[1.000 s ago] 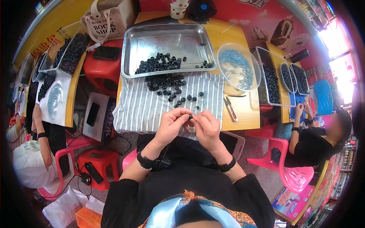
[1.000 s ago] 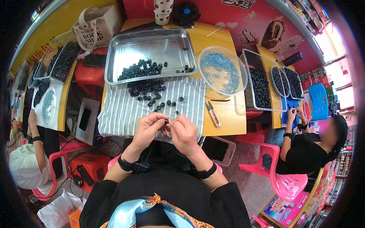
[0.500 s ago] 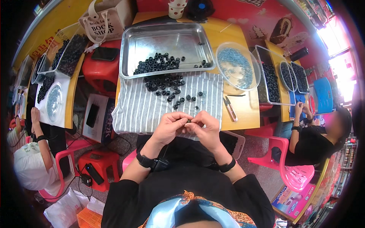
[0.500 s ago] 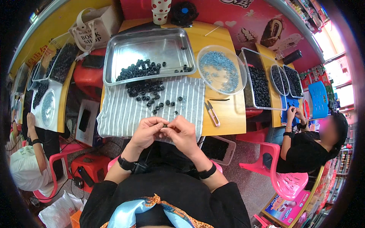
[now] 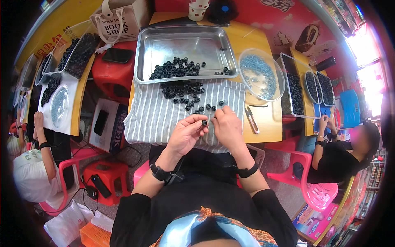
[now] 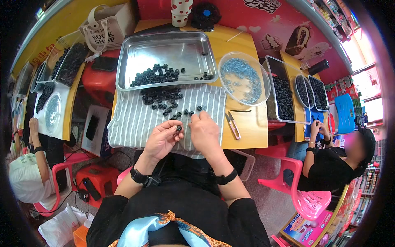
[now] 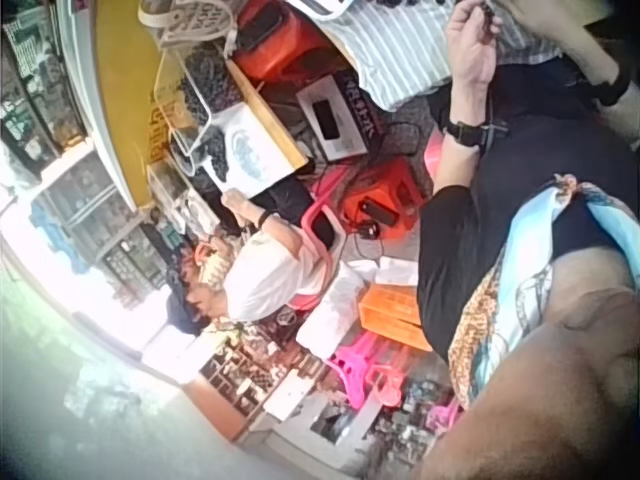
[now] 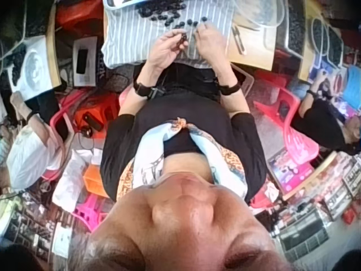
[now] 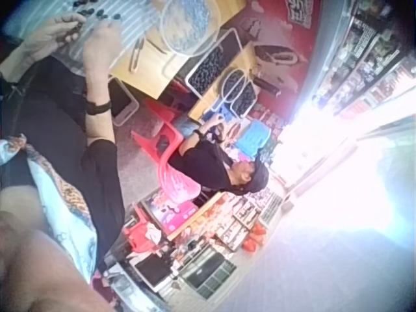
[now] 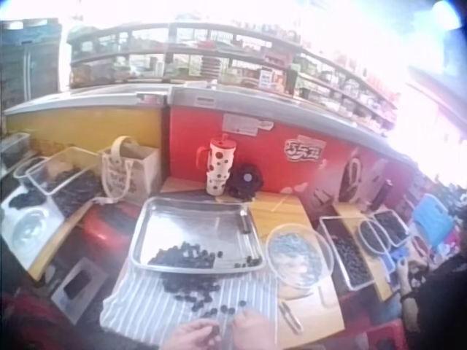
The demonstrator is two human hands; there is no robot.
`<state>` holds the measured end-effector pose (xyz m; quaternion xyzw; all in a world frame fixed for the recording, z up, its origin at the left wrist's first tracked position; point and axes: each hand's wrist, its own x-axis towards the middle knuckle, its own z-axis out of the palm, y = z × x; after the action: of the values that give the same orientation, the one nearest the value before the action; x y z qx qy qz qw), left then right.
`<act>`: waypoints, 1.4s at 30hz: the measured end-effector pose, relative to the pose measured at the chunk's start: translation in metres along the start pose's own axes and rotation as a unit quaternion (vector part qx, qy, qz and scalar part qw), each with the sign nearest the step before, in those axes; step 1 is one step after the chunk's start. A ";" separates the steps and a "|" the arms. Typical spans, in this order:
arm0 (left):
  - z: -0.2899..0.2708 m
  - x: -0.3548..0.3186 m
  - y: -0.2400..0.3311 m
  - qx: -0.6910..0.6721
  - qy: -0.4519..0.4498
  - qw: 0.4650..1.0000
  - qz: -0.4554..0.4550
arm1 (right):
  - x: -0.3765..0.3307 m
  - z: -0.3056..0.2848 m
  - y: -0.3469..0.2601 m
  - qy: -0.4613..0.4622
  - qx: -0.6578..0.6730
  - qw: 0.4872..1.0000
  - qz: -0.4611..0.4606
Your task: Manually cleaning or sorting small black plastic buttons or components on a work table.
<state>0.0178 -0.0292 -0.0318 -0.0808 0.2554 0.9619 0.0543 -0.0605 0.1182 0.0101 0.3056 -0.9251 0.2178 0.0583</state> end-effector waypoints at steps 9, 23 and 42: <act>0.002 0.000 0.000 -0.002 0.020 1.000 -0.005 | -0.015 -0.013 -0.010 -0.027 0.541 0.834 0.104; -0.001 -0.002 -0.003 0.038 -0.002 0.999 0.000 | -0.025 0.003 -0.013 0.057 0.428 0.902 0.012; -0.004 -0.005 -0.002 0.064 -0.041 0.997 -0.004 | -0.015 -0.013 -0.003 -0.099 0.437 0.890 -0.084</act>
<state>0.0232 -0.0299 -0.0352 -0.0389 0.3139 0.9458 0.0738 -0.0469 0.1294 0.0194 0.3965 -0.7084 0.5630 -0.1549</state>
